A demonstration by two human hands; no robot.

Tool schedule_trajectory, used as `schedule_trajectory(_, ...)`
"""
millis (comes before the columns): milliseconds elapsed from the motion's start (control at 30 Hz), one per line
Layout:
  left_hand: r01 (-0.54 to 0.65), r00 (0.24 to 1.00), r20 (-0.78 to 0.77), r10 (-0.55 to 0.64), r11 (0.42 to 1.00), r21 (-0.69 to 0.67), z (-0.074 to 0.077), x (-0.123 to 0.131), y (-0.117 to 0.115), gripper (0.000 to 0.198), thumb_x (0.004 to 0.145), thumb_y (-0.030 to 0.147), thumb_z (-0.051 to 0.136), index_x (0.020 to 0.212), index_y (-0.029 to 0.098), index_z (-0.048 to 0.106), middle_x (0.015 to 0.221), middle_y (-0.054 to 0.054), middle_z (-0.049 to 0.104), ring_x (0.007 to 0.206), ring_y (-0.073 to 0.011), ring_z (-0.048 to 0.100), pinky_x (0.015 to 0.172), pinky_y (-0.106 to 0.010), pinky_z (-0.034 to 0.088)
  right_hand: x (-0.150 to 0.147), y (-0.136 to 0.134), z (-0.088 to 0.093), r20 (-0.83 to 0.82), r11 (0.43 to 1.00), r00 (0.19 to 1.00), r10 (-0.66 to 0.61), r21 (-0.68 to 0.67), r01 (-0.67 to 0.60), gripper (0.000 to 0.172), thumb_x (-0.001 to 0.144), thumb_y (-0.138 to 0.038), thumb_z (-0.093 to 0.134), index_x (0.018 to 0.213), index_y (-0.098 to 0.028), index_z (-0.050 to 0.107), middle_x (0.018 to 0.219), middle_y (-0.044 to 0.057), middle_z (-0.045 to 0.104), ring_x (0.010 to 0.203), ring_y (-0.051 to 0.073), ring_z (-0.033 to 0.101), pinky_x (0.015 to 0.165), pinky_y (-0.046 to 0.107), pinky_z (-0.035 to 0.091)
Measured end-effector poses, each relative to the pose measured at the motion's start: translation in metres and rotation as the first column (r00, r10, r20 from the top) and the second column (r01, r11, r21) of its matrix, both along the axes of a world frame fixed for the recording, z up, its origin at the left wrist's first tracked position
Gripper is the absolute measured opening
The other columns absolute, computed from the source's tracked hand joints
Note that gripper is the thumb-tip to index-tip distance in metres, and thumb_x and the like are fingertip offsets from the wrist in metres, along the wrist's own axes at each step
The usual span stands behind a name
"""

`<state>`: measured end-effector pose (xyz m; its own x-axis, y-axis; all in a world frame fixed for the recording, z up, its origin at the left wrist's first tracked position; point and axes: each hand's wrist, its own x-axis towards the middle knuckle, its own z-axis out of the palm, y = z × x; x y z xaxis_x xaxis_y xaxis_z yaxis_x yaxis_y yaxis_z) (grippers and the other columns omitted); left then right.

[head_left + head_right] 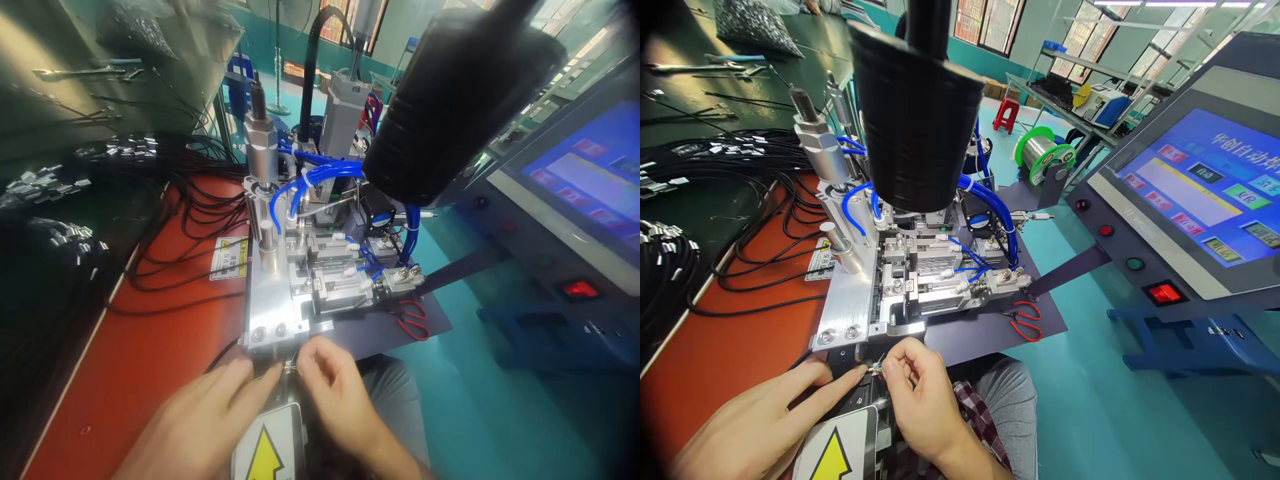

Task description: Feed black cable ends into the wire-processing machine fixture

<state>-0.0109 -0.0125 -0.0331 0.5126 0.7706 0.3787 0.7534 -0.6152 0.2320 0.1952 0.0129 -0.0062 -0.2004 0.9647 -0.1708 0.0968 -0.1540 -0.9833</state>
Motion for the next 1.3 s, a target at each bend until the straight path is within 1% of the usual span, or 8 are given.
schedule_trajectory(167, -0.029, 0.999, -0.037, 0.029, 1.0, -0.005, -0.001, 0.002, -0.006, 0.047, 0.089, 0.024, 0.038, 0.134, 0.023, 0.05, 0.101, -0.009, 0.058, 0.095, -0.0229, 0.058, 0.086, -0.032, 0.046, 0.0, 0.0, 0.0, 0.012, 1.0, 1.0, -0.007, -0.002, 0.007, 0.021, 0.089, -0.027, 0.051, 0.071, -0.018, 0.047, 0.065, -0.004, 0.041, 0.063, 0.012, 0.039, 0.059, 0.024, 0.035)
schedule_trajectory(300, -0.03, 0.998, -0.053, 0.029, 0.999, -0.019, -0.004, 0.001, -0.007, 0.048, 0.087, 0.029, 0.04, 0.134, 0.022, 0.051, 0.102, -0.011, 0.058, 0.098, -0.0252, 0.057, 0.085, -0.033, 0.046, 0.001, 0.0, 0.0, 0.038, 1.0, 0.999, -0.003, 0.012, 0.003, 0.021, 0.09, -0.027, 0.049, 0.07, -0.019, 0.046, 0.066, -0.003, 0.042, 0.063, 0.012, 0.04, 0.059, 0.024, 0.036)
schedule_trajectory(500, -0.028, 0.999, -0.035, 0.029, 1.0, 0.008, -0.004, 0.001, -0.007, 0.048, 0.088, 0.032, 0.037, 0.133, 0.022, 0.051, 0.105, -0.011, 0.057, 0.095, -0.0245, 0.056, 0.086, -0.034, 0.042, 0.002, -0.001, 0.0, 0.212, 0.994, 0.977, 0.013, 0.106, -0.036, 0.021, 0.092, -0.025, 0.047, 0.072, -0.019, 0.047, 0.066, -0.003, 0.045, 0.062, 0.012, 0.042, 0.06, 0.025, 0.035)
schedule_trajectory(633, -0.018, 0.999, -0.038, 0.018, 1.0, 0.01, -0.005, 0.001, -0.008, 0.054, 0.089, 0.046, 0.038, 0.134, 0.02, 0.05, 0.103, -0.011, 0.057, 0.094, -0.0259, 0.056, 0.086, -0.036, 0.04, 0.004, -0.001, 0.005, 0.322, 0.985, 0.946, 0.023, 0.154, -0.077, 0.021, 0.093, -0.025, 0.046, 0.072, -0.019, 0.048, 0.065, -0.003, 0.047, 0.062, 0.013, 0.044, 0.059, 0.025, 0.034)
schedule_trajectory(733, -0.013, 0.998, -0.064, 0.015, 0.999, 0.044, -0.007, -0.001, -0.007, 0.048, 0.092, 0.04, 0.037, 0.135, 0.022, 0.049, 0.103, -0.01, 0.059, 0.094, -0.0248, 0.056, 0.085, -0.035, 0.04, 0.005, 0.001, 0.009, 0.362, 0.98, 0.931, 0.035, 0.169, -0.102, 0.021, 0.093, -0.023, 0.046, 0.072, -0.02, 0.048, 0.065, -0.003, 0.048, 0.061, 0.013, 0.045, 0.059, 0.025, 0.033)
schedule_trajectory(867, 0.023, 0.996, -0.083, -0.016, 0.996, 0.084, -0.009, -0.006, -0.001, 0.045, 0.094, 0.022, 0.037, 0.137, 0.025, 0.048, 0.101, -0.007, 0.063, 0.094, -0.0217, 0.06, 0.083, -0.03, 0.042, 0.006, 0.002, 0.01, 0.343, 0.983, 0.938, 0.047, 0.149, -0.104, 0.022, 0.092, -0.023, 0.046, 0.071, -0.02, 0.047, 0.064, -0.003, 0.046, 0.06, 0.012, 0.043, 0.058, 0.025, 0.033)
schedule_trajectory(1133, 0.054, 0.991, -0.122, -0.047, 0.997, 0.053, -0.007, -0.006, 0.001, 0.051, 0.094, 0.019, 0.035, 0.144, 0.028, 0.04, 0.097, -0.005, 0.062, 0.085, -0.0197, 0.059, 0.081, -0.03, 0.043, 0.002, -0.001, 0.002, 0.183, 1.0, 0.983, 0.0, 0.022, -0.004, 0.021, 0.091, -0.027, 0.049, 0.072, -0.019, 0.048, 0.066, -0.003, 0.045, 0.062, 0.012, 0.043, 0.06, 0.024, 0.037)
schedule_trajectory(1300, 0.052, 0.992, -0.116, -0.052, 0.999, 0.001, -0.009, -0.006, 0.0, 0.052, 0.093, 0.019, 0.036, 0.144, 0.029, 0.039, 0.095, -0.004, 0.058, 0.081, -0.0195, 0.057, 0.08, -0.03, 0.04, 0.001, -0.002, 0.002, 0.164, 1.0, 0.986, -0.005, 0.008, 0.003, 0.021, 0.091, -0.026, 0.049, 0.071, -0.019, 0.048, 0.066, -0.003, 0.045, 0.061, 0.011, 0.042, 0.059, 0.025, 0.037)
